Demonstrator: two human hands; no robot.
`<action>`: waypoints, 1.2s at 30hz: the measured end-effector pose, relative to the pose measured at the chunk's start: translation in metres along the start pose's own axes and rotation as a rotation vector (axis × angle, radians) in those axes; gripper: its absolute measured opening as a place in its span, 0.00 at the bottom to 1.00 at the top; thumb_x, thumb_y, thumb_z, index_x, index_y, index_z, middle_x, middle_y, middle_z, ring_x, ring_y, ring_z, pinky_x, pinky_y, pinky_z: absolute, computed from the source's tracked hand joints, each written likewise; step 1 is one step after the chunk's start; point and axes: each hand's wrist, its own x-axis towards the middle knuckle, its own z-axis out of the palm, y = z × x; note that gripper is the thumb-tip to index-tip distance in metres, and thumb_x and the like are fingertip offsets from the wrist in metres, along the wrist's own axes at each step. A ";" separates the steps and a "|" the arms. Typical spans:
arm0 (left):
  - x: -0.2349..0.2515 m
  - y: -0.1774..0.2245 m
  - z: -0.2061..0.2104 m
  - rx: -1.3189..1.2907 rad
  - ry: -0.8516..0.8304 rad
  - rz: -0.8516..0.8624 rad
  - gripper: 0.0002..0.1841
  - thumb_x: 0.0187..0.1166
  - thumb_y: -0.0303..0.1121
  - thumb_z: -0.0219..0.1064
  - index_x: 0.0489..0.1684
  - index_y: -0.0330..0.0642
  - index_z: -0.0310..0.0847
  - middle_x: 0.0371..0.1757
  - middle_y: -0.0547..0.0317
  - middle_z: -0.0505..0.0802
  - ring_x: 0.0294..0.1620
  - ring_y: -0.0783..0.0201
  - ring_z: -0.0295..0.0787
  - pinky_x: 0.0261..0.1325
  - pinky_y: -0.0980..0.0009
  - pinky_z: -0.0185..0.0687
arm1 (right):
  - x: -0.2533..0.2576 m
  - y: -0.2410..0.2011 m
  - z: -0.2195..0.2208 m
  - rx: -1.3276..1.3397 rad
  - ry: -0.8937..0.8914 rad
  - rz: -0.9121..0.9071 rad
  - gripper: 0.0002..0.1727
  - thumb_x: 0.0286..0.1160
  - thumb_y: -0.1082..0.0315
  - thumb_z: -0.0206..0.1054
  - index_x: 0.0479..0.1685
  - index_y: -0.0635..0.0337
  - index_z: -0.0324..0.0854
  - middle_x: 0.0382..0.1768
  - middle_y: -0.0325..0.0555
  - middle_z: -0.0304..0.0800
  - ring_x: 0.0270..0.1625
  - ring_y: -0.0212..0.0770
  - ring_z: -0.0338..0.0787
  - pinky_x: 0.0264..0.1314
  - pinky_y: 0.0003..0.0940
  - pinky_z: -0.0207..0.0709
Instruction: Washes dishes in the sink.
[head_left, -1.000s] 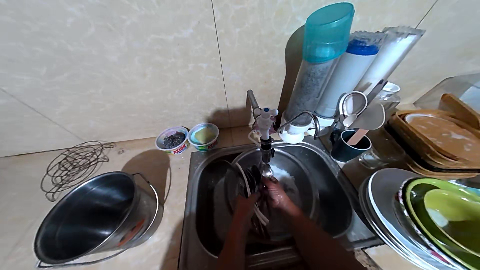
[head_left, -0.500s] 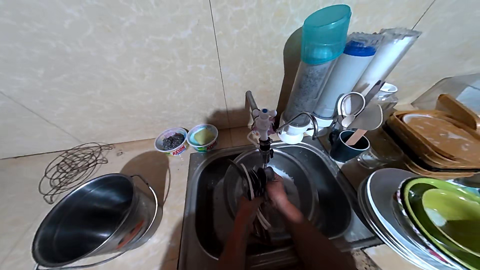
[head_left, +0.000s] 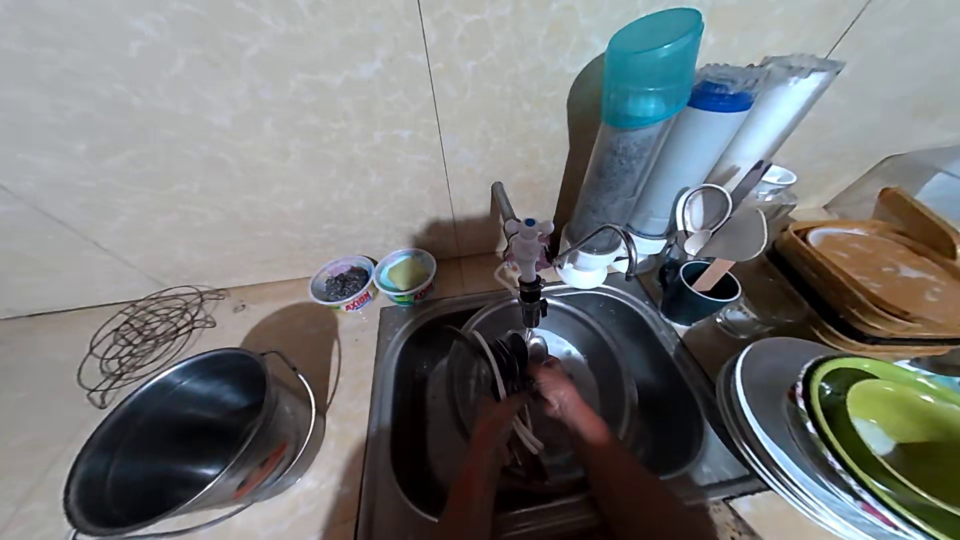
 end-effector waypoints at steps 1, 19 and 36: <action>0.000 -0.001 0.001 -0.015 -0.014 0.004 0.28 0.69 0.24 0.78 0.68 0.28 0.71 0.49 0.40 0.88 0.42 0.55 0.88 0.46 0.58 0.88 | 0.001 0.000 0.000 -0.037 0.022 -0.018 0.10 0.71 0.86 0.64 0.44 0.65 0.74 0.24 0.42 0.80 0.21 0.31 0.79 0.24 0.26 0.77; 0.001 0.001 -0.003 0.011 -0.041 0.074 0.23 0.70 0.25 0.79 0.61 0.29 0.77 0.45 0.45 0.90 0.42 0.60 0.89 0.48 0.63 0.87 | 0.005 0.006 0.001 0.208 -0.019 -0.080 0.08 0.82 0.81 0.57 0.37 0.60 0.75 0.19 0.37 0.79 0.16 0.27 0.76 0.19 0.22 0.73; -0.002 -0.007 -0.003 -0.150 -0.143 0.320 0.20 0.72 0.20 0.74 0.61 0.28 0.76 0.43 0.50 0.93 0.41 0.65 0.93 0.48 0.68 0.92 | -0.003 -0.001 -0.007 -0.089 -0.286 -0.299 0.58 0.76 0.25 0.16 0.86 0.68 0.56 0.70 0.52 0.81 0.59 0.33 0.86 0.54 0.31 0.81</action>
